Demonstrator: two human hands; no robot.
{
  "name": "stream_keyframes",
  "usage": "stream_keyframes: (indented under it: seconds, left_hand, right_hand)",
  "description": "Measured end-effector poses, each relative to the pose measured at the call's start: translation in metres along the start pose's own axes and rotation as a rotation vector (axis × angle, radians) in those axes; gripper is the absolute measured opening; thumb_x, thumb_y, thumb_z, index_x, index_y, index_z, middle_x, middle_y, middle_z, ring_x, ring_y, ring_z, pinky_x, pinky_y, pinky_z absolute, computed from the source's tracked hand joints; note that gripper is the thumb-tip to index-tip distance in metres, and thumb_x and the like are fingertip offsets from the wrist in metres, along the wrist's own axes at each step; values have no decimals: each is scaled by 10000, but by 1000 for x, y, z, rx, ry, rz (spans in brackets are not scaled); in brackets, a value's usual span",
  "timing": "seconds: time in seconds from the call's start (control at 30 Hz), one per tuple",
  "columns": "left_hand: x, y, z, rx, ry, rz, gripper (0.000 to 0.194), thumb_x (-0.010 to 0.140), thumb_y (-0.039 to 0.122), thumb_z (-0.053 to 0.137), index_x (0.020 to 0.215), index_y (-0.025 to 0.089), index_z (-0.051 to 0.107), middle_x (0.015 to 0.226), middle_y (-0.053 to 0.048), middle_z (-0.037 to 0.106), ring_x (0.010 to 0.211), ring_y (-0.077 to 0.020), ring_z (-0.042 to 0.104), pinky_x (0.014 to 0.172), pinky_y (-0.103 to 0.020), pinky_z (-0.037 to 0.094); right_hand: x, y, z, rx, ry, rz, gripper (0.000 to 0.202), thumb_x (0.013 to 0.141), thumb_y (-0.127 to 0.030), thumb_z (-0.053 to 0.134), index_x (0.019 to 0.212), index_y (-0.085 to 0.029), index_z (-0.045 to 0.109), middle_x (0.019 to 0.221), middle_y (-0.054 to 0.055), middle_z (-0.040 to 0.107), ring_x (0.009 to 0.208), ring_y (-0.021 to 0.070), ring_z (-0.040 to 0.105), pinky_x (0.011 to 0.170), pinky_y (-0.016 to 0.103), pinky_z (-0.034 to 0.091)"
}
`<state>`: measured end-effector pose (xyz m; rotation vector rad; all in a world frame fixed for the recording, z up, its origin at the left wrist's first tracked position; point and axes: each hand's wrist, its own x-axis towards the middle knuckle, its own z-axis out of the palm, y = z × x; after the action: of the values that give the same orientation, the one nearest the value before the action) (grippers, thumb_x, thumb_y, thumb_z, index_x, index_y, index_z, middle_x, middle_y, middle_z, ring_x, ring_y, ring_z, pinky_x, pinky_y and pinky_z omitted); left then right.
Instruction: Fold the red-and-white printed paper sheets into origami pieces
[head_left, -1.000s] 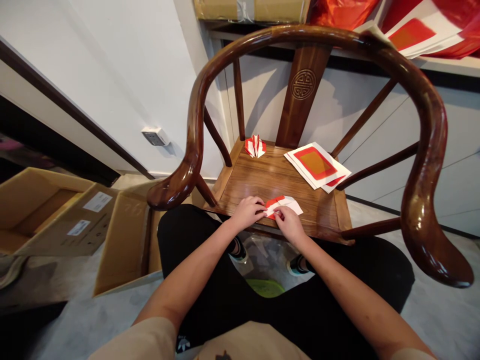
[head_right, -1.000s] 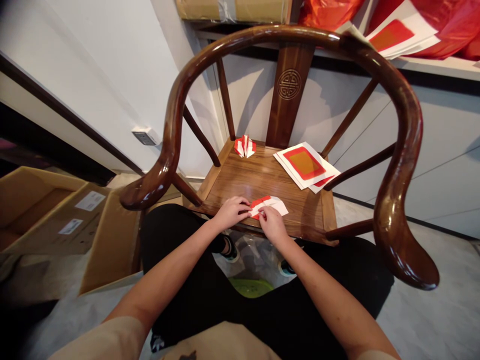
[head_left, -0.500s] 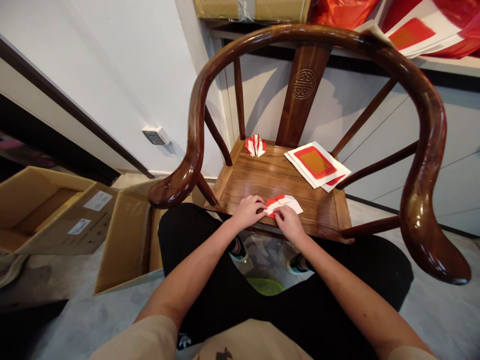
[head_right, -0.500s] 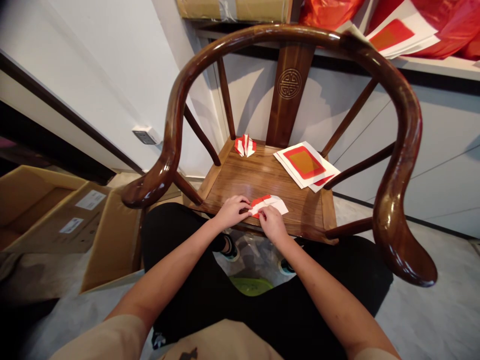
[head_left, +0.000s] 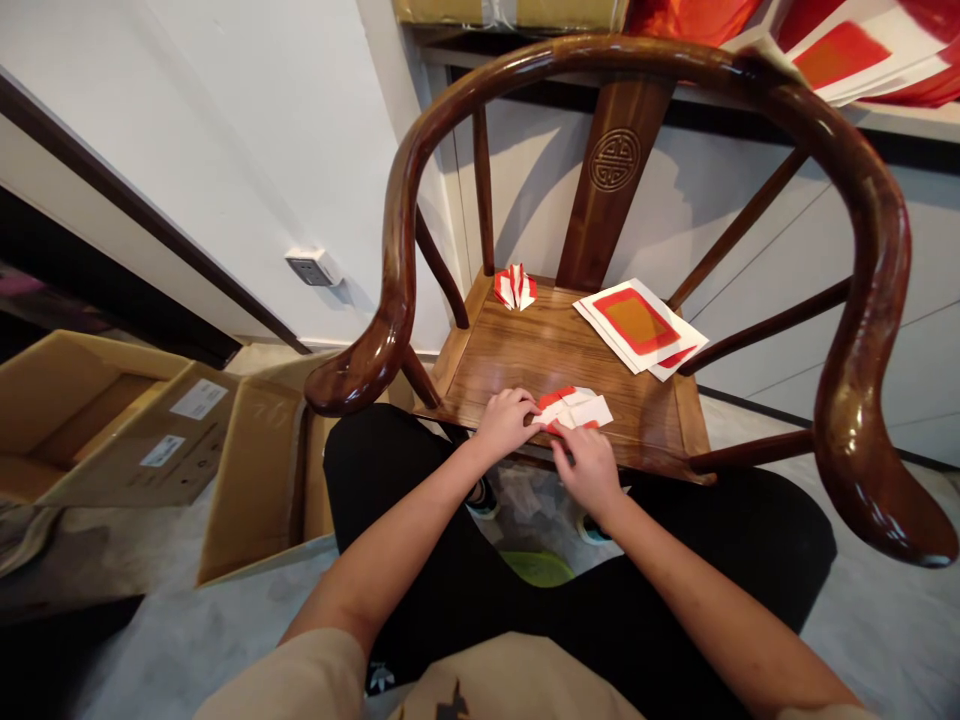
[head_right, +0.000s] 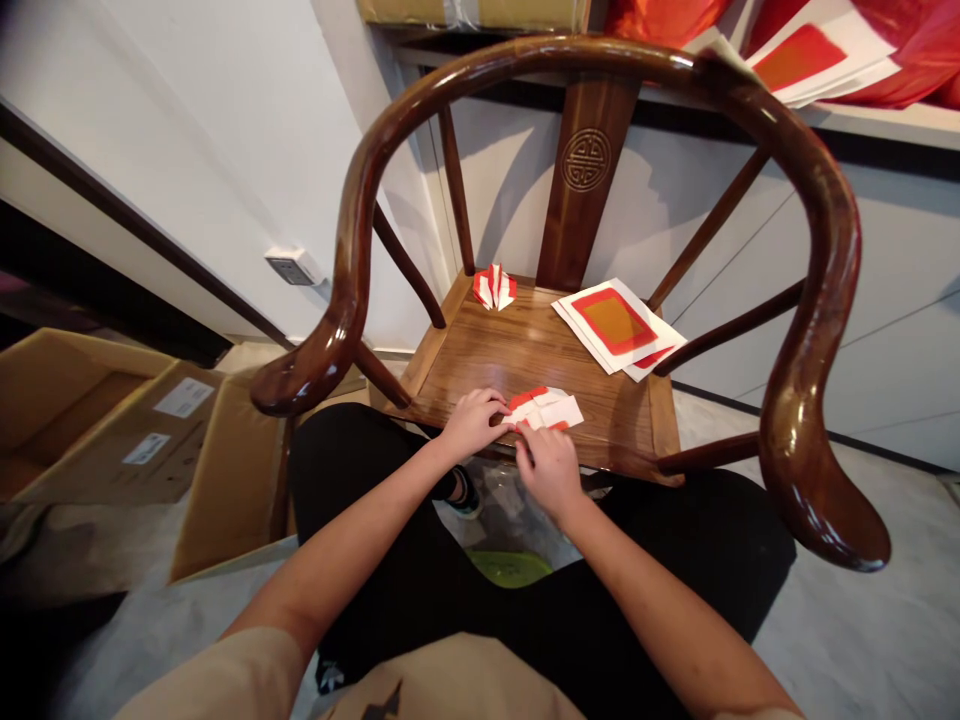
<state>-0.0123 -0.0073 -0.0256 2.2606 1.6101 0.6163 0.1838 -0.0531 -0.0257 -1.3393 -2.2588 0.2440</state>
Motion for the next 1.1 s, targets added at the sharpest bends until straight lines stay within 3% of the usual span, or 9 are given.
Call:
stream_keyframes:
  seconds: [0.1,0.17,0.4,0.57,0.67,0.77,0.87,0.97,1.1]
  left_hand:
    - [1,-2,1,-2,2,3,238,828,454,723,977,270,742,1119,-27,657,1072,-238,554,921,-406,438]
    - [2,-2,1,-1,0,5,253,820,468,729,973,267,744,1123,-29,658,1081,-242,554,925,-408,435]
    - [2,-3,2,-14,-1,5,259,823,454,727,1003,267,741,1132,-32,657,1099,-246,553,937,-413,431]
    - [3,-12,0,-38,-19,80,247,836,449,714,1004,272,750,1140,-27,652,1095,-238,542,965,-404,423]
    - [5,-18,-2,-54,-44,113,218,860,421,690,1020,287,754,1160,-18,648,1096,-229,537,972,-390,421]
    - [7,-23,-4,-72,-79,123,218,886,401,657,1055,303,753,1180,-12,646,1097,-220,540,983,-378,417]
    - [9,-29,-6,-100,-121,148,227,894,393,643,1073,308,752,1196,-8,645,1110,-214,545,1003,-369,413]
    - [12,-35,-6,-115,-146,188,223,897,356,633,1081,308,749,1211,-6,640,1128,-208,548,1014,-364,411]
    - [14,-41,-5,-112,-168,213,243,909,288,602,1107,322,740,1240,-6,634,1144,-205,550,1026,-369,403]
  right_hand:
    - [-16,-19,9,-86,-271,190,654,950,-366,487,1532,-134,302,745,86,710,628,229,644,629,322,446]
    - [-21,-24,18,-122,-390,271,794,940,-398,498,1576,-95,131,758,114,728,612,251,669,576,318,433]
    - [-33,-17,16,-51,-422,372,795,962,-406,450,1589,-134,44,798,123,740,660,280,703,554,315,426]
    - [-46,-12,9,152,-383,468,799,939,-369,488,1592,-155,83,640,9,667,588,233,656,528,283,395]
    - [-43,-3,2,319,-297,440,704,939,-378,490,1557,-135,257,579,-40,590,555,189,601,562,272,418]
    - [-29,14,-15,351,-120,354,515,967,-412,459,1428,-186,495,627,-32,592,576,159,569,614,267,441]
    - [-11,40,-34,239,-9,232,382,977,-384,457,1272,-210,626,828,35,678,694,173,604,686,295,475]
    - [1,66,-39,119,-85,-20,297,980,-315,452,1124,-220,694,993,87,686,925,226,617,851,362,485]
    - [2,84,-29,11,-138,-102,254,967,-282,483,1052,-237,718,1035,96,654,963,236,594,870,385,483]
